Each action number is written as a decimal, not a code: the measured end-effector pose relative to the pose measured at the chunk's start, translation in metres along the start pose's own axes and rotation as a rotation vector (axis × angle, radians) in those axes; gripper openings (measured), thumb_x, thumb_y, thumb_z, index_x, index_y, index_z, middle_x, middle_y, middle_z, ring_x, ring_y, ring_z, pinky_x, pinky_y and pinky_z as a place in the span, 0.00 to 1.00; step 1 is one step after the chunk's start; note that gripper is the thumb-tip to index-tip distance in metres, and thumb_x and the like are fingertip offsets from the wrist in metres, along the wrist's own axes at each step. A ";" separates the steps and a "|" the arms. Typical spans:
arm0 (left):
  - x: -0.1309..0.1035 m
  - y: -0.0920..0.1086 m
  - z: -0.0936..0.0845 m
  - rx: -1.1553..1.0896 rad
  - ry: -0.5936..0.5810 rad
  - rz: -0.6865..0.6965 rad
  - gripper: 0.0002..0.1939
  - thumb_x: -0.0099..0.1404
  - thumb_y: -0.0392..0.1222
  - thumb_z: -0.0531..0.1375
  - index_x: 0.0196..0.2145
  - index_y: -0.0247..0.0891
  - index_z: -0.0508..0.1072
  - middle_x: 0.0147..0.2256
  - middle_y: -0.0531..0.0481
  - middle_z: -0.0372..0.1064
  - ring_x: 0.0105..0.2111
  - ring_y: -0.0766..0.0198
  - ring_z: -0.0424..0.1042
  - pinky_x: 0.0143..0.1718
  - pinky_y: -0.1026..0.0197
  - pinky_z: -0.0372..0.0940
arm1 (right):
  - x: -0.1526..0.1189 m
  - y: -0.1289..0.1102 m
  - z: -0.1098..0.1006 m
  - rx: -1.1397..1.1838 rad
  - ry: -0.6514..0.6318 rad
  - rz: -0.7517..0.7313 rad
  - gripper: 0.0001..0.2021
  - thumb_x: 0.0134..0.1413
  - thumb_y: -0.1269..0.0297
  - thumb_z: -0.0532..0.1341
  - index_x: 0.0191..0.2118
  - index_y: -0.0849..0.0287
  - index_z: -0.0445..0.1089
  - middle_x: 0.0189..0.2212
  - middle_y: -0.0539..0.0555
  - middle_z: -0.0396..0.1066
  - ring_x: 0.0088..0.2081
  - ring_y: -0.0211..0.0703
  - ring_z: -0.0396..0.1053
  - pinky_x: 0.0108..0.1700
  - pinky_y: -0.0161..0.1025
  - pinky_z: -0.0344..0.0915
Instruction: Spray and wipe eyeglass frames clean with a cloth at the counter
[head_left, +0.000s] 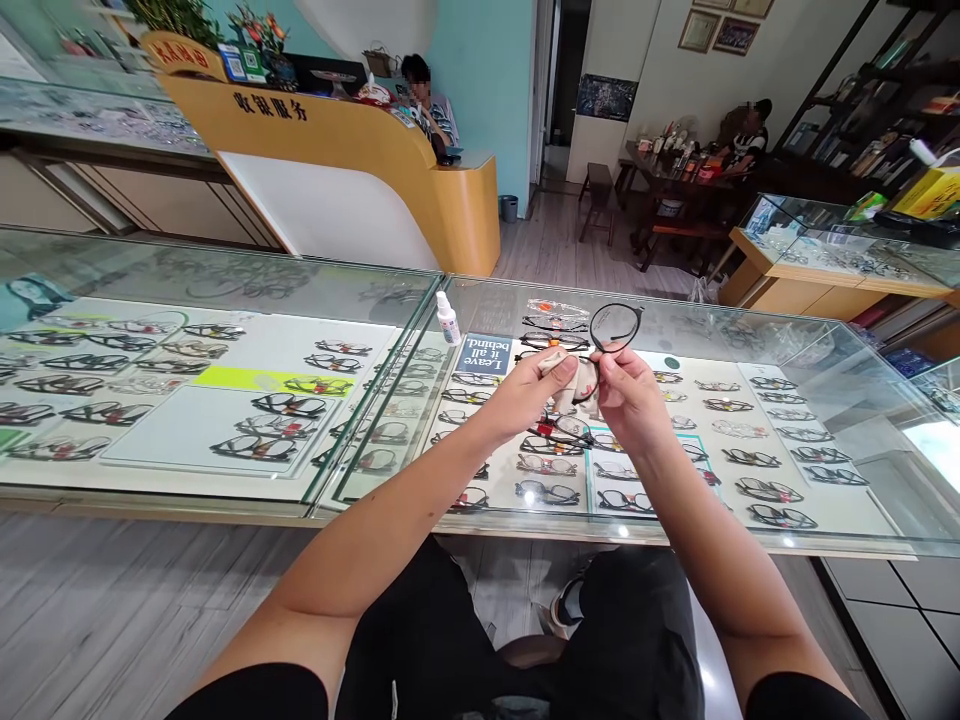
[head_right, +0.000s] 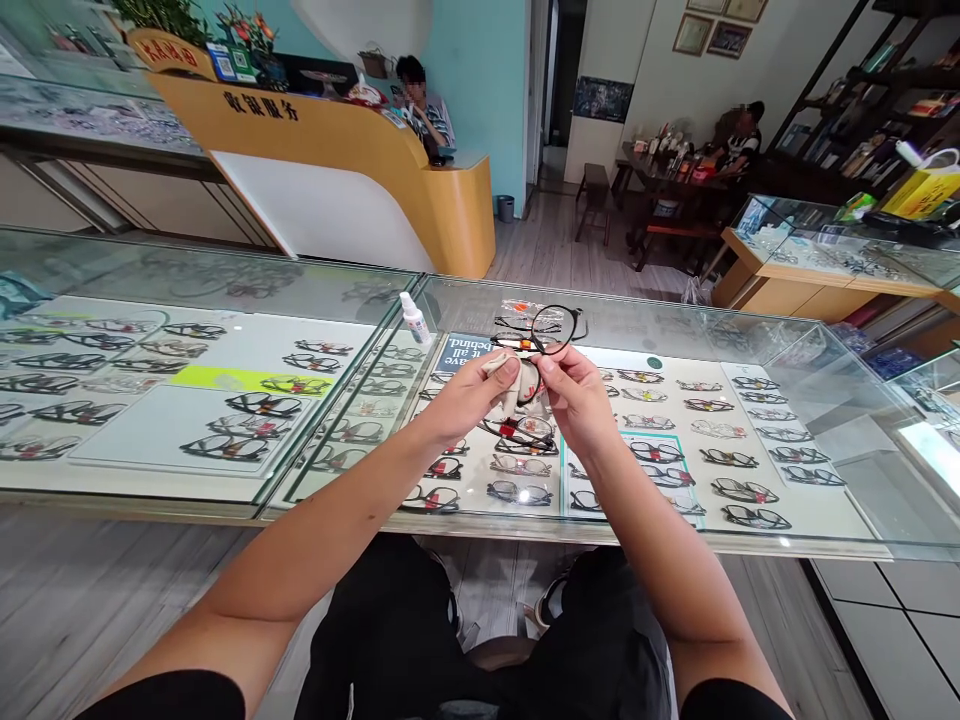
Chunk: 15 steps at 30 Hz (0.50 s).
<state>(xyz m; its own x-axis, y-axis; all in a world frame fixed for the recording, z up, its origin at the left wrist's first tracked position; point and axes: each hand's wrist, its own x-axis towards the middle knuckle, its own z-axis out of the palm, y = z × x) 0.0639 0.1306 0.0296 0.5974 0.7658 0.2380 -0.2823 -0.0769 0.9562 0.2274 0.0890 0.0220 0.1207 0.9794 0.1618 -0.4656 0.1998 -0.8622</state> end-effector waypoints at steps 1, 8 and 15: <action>0.000 -0.001 -0.001 -0.023 0.009 -0.016 0.29 0.68 0.68 0.66 0.32 0.37 0.69 0.27 0.54 0.67 0.24 0.70 0.63 0.28 0.65 0.61 | 0.001 -0.001 -0.001 0.010 0.008 -0.010 0.19 0.45 0.49 0.83 0.36 0.51 0.79 0.33 0.48 0.79 0.28 0.39 0.69 0.32 0.38 0.71; 0.008 -0.004 -0.020 -0.155 0.218 -0.042 0.28 0.60 0.65 0.74 0.35 0.37 0.72 0.30 0.54 0.71 0.29 0.70 0.71 0.32 0.67 0.70 | 0.009 -0.009 -0.008 0.062 0.034 -0.092 0.18 0.45 0.52 0.83 0.34 0.52 0.78 0.37 0.48 0.77 0.31 0.36 0.65 0.36 0.35 0.70; 0.025 0.009 -0.065 -0.252 0.524 0.083 0.25 0.69 0.64 0.66 0.45 0.36 0.78 0.46 0.43 0.81 0.42 0.59 0.82 0.39 0.60 0.77 | 0.016 -0.014 -0.019 0.031 0.106 -0.100 0.17 0.45 0.51 0.83 0.35 0.52 0.79 0.39 0.49 0.76 0.31 0.35 0.62 0.36 0.34 0.68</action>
<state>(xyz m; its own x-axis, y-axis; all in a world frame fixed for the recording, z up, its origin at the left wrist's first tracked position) 0.0273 0.1907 0.0326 0.1332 0.9821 0.1334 -0.5202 -0.0452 0.8529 0.2527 0.1012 0.0272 0.2586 0.9465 0.1931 -0.4735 0.2984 -0.8287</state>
